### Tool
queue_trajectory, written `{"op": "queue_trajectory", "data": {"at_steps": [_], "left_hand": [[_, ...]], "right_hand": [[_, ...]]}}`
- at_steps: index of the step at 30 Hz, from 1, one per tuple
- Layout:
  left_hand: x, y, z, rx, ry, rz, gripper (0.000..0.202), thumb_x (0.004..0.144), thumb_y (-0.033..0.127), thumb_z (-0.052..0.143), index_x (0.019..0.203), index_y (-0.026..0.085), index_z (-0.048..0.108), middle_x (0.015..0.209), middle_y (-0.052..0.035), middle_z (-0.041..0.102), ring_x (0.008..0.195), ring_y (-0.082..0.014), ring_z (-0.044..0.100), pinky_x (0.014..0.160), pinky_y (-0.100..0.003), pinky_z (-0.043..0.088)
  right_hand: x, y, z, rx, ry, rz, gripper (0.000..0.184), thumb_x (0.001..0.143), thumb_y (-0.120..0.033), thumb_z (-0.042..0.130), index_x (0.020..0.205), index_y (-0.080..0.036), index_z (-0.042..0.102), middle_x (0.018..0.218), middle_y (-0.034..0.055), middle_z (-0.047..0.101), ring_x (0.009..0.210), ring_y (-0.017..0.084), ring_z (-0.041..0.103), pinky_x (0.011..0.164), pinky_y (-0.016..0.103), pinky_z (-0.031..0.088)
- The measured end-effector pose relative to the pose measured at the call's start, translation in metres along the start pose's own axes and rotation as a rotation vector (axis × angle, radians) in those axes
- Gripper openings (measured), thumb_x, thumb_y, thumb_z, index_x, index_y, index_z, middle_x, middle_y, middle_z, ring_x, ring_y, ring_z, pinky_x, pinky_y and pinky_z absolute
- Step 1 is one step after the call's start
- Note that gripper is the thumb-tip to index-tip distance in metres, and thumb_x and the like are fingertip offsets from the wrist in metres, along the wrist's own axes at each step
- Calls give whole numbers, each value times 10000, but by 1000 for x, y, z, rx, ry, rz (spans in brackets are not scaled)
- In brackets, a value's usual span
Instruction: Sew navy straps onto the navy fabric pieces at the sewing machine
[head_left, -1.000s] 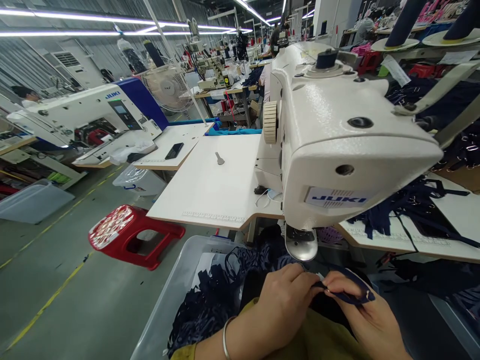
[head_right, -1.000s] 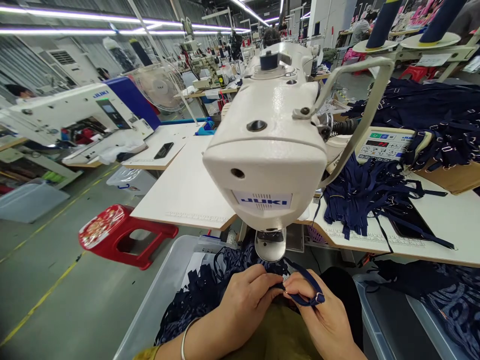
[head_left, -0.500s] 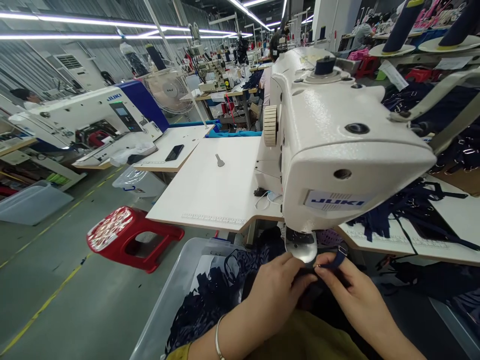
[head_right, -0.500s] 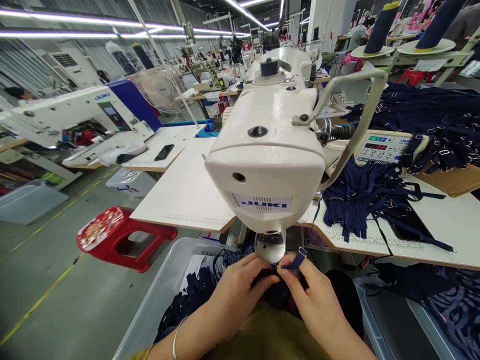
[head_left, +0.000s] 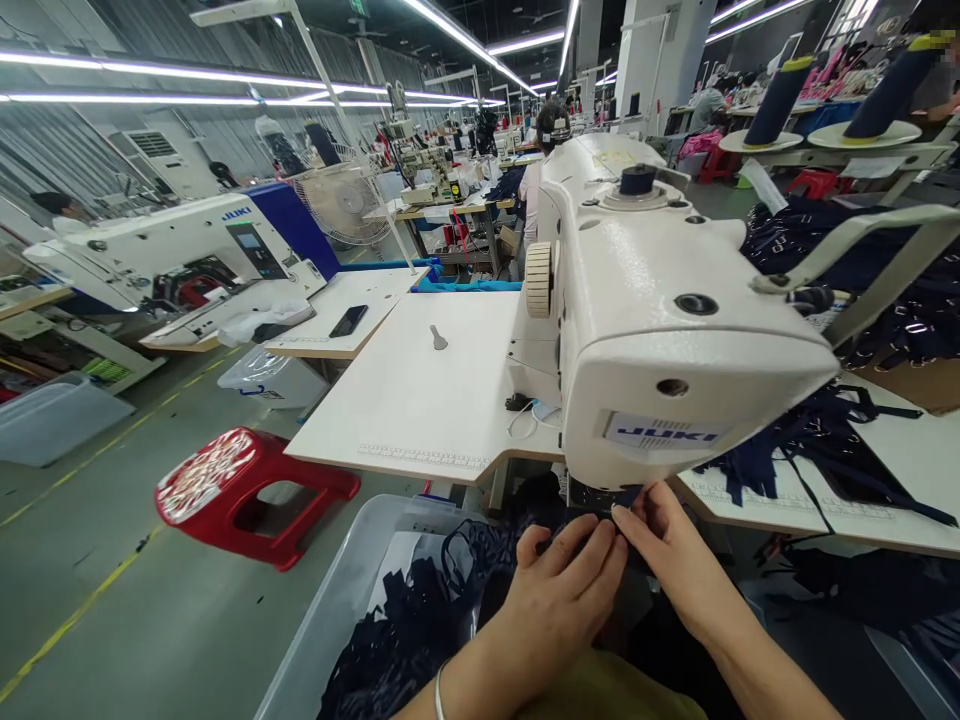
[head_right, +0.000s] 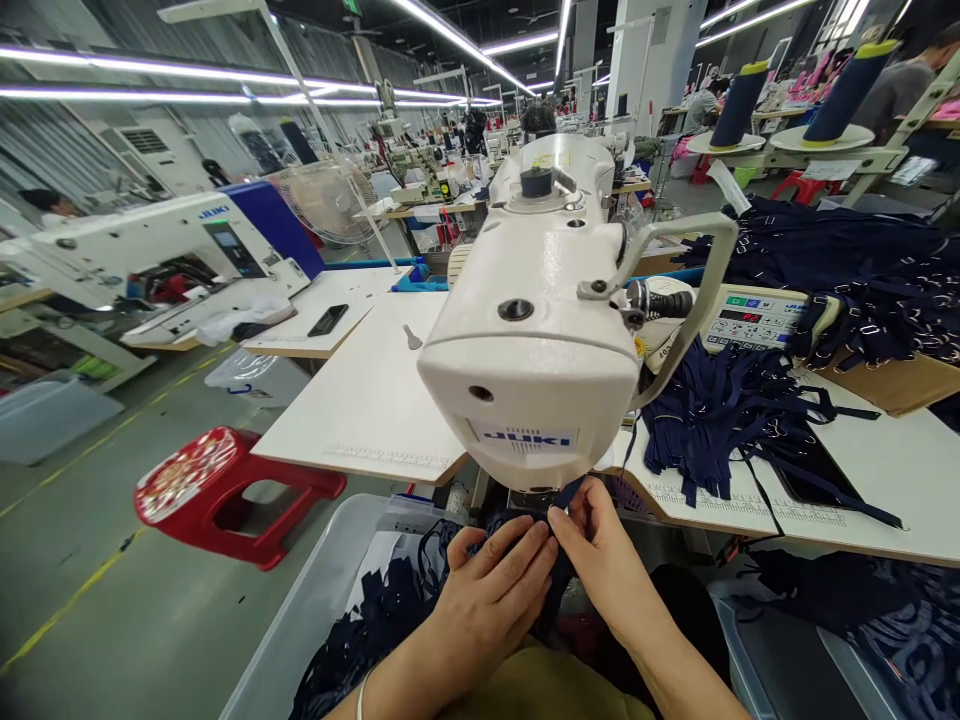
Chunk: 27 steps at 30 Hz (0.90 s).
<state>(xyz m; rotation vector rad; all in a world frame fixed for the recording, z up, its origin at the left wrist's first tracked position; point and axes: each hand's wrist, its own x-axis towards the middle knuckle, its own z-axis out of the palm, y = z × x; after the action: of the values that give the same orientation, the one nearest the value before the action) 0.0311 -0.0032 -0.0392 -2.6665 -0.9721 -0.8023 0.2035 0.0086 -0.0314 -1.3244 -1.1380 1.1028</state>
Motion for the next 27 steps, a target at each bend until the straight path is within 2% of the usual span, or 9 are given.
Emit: {"op": "queue_trajectory", "data": {"at_steps": [3,6,9,12,15,18,22,27], "left_hand": [[-3,-2,3,24,-13,23,323,941,202,519,1257,252,564,1292,-4,600,1234,-185,486,991,-346,315],[-1,-3,2,60,-40,32,334,943,197,512,1267,257,559,1307,-16,587,1251,-198,469,973,-347,333],[6,-2,3,91,11,-22,309,941,244,533,1247,254,576,1266,-19,612,1215,-195,500,965,-339,331],[15,-1,3,87,65,-68,276,944,318,543,1203,242,602,1216,-4,632,1174,-178,525,951,-327,320],[21,0,3,85,43,-98,293,947,363,528,1191,221,607,1164,-22,637,1163,-187,527,925,-324,324],[23,0,3,103,26,-122,325,932,380,540,1203,212,601,1099,-31,631,1143,-198,529,896,-322,340],[26,3,4,131,32,-127,336,923,364,535,1210,202,599,1096,-37,620,1121,-201,528,877,-327,342],[28,6,5,131,56,-157,338,904,334,538,1204,193,602,1103,-33,620,1116,-201,529,860,-336,339]], "right_hand": [[6,2,-5,-27,43,-6,238,872,-417,577,1002,-218,591,825,17,622,779,162,605,704,245,533],[16,5,-10,-148,42,-72,213,871,-410,552,908,-209,612,773,17,633,749,178,607,680,271,524],[28,3,-13,-324,78,-111,231,823,-409,541,826,-198,633,775,46,663,755,218,623,715,339,521],[40,-1,-13,-463,58,-165,230,791,-359,498,679,-211,635,657,48,664,749,258,646,724,375,521],[48,-1,-12,-510,45,-272,232,773,-300,491,611,-241,645,558,42,664,791,285,675,722,367,531],[54,4,-13,-516,88,-337,193,762,-307,522,740,-244,704,690,71,729,919,317,675,757,386,536],[61,14,-13,-536,117,-390,242,759,-316,525,870,-233,724,861,89,756,1041,324,644,825,398,533],[69,18,-15,-568,80,-423,221,736,-339,505,718,-255,709,834,100,758,1058,339,634,872,432,518]]}}
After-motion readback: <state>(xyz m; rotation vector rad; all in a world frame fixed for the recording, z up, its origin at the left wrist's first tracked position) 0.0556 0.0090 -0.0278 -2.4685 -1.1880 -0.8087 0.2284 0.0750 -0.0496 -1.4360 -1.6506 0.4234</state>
